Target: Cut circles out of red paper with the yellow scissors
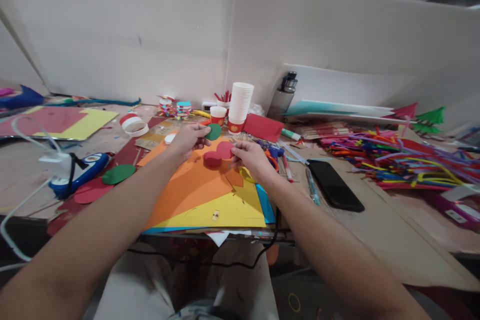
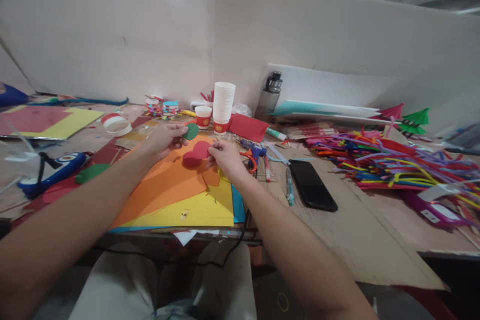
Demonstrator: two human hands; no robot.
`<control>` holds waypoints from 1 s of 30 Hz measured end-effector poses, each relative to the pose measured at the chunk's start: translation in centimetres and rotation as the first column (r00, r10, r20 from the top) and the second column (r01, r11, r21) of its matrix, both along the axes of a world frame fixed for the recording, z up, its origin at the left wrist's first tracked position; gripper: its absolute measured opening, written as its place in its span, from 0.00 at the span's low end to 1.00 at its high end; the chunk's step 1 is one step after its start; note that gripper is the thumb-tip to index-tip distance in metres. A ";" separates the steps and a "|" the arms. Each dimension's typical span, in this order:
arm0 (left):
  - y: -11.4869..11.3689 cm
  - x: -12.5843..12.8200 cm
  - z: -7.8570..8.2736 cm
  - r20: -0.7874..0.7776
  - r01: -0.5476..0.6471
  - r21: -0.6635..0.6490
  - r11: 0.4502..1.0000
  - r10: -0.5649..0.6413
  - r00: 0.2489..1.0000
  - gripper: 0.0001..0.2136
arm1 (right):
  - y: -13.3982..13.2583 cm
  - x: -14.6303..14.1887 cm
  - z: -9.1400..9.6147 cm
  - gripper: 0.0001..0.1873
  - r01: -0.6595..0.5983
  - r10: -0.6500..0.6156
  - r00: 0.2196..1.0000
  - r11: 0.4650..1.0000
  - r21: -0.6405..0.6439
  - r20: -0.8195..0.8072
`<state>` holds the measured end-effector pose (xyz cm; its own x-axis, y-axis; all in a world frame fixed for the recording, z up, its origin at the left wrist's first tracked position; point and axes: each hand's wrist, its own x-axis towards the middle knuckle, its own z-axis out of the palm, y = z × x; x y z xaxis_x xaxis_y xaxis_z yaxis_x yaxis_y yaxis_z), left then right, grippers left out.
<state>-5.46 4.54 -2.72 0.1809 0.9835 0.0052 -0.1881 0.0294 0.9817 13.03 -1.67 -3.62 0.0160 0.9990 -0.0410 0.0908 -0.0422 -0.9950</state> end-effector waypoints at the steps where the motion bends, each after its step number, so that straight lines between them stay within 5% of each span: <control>1: 0.0 0.0 0.0 -0.001 0.004 0.006 1.000 -0.004 1.000 0.06 | 0.1 -0.1 -0.1 0.05 0.002 -0.002 1.000 1.000 0.003 0.010; 4: 0.0 0.0 0.0 0.001 0.001 0.017 1.000 -0.001 1.000 0.06 | 0.4 -0.3 -0.2 0.03 0.002 -0.003 0.999 1.000 0.024 0.040; 7: -0.1 0.1 0.1 -0.003 -0.011 0.026 1.000 0.011 1.000 0.05 | 0.7 -0.8 -0.1 0.07 -0.055 0.036 0.959 0.997 0.060 0.283; 12: -0.2 0.1 0.5 -0.015 -0.032 0.019 0.999 0.033 0.999 0.05 | 1.4 -1.5 0.7 0.10 -0.169 0.060 0.764 0.979 0.110 0.643; 15: -0.4 0.0 0.9 0.006 -0.050 0.000 0.999 0.050 0.999 0.04 | 2.0 -1.7 0.9 0.19 -0.269 0.042 0.552 0.954 0.130 0.833; 18: -0.5 -0.1 1.1 0.018 -0.061 -0.002 0.998 0.061 0.998 0.05 | 2.9 -2.0 1.0 0.27 -0.363 0.087 0.374 0.930 0.059 0.923; 22: -0.4 -0.2 1.1 0.024 -0.057 0.006 0.998 0.057 0.998 0.09 | 4.1 -2.8 1.6 0.22 -0.405 0.200 0.255 0.910 -0.083 0.946; 26: -0.3 -0.2 1.1 0.033 -0.058 0.009 0.998 0.057 0.998 0.09 | 4.2 -3.4 2.2 0.28 -0.388 0.227 0.207 0.912 -0.133 0.952; 30: -0.3 -0.2 1.1 0.046 -0.058 0.018 0.998 0.057 0.997 0.08 | 3.1 -3.4 2.2 0.32 -0.407 0.198 0.243 0.909 -0.085 0.950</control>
